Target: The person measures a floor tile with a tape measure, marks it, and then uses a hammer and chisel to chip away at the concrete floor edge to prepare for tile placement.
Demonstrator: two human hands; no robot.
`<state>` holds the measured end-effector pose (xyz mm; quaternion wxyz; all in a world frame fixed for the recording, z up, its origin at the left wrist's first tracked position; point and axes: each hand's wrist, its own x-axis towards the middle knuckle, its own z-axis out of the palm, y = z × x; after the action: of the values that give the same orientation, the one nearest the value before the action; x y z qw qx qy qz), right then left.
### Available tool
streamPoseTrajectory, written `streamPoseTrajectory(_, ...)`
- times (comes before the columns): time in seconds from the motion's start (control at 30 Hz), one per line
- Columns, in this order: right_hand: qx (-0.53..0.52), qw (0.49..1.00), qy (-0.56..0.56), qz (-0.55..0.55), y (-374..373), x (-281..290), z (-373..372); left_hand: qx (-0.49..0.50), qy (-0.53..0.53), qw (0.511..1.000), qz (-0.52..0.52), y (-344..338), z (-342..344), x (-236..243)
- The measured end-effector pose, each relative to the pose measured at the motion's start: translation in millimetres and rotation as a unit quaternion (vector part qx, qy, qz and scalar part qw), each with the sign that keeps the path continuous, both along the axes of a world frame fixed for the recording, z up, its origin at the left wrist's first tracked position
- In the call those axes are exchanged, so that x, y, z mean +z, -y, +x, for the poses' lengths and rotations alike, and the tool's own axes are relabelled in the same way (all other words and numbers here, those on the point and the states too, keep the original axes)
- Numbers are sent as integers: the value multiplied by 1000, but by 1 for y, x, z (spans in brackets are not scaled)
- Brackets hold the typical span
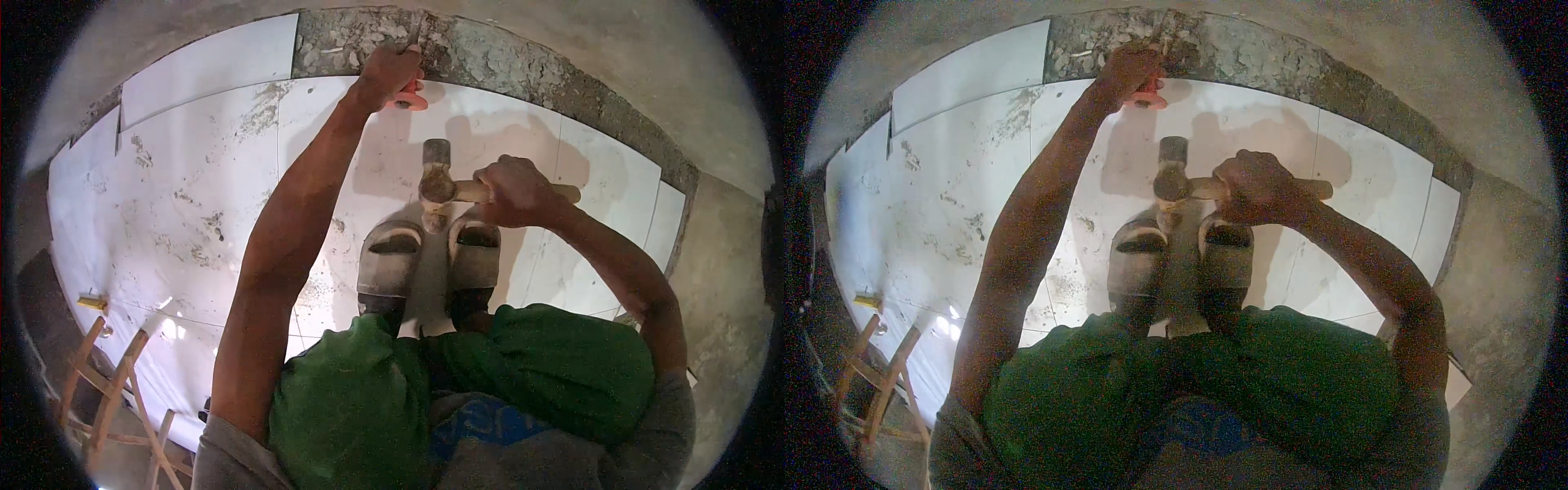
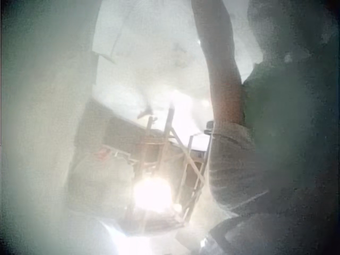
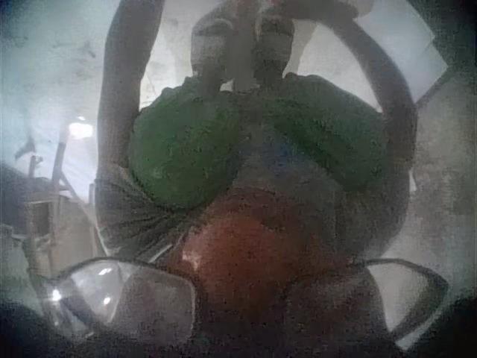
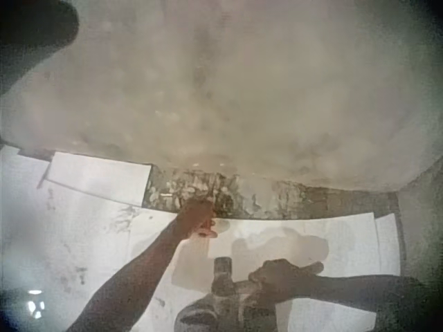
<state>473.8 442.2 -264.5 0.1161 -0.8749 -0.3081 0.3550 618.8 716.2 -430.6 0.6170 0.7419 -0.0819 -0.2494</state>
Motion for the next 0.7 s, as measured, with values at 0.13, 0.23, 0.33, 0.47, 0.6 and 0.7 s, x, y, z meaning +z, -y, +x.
streamPoseTrajectory(0.13,133,986,-53,-84,-31,9,-11,53,-86,994,-46,14,-8,22)
streamPoseTrajectory(0.23,204,977,19,68,-25,-9,-24,85,-69,994,-10,28,-9,34)
streamPoseTrajectory(0.33,249,967,-22,-46,-48,-23,23,37,-17,999,24,7,0,8)
streamPoseTrajectory(0.47,-26,992,120,17,-25,-51,45,-110,179,964,162,11,23,6)
streamPoseTrajectory(0.6,131,990,47,-13,-33,-6,27,-126,421,853,281,10,33,16)
streamPoseTrajectory(0.7,154,985,78,6,-27,-14,37,-163,429,840,289,14,18,23)
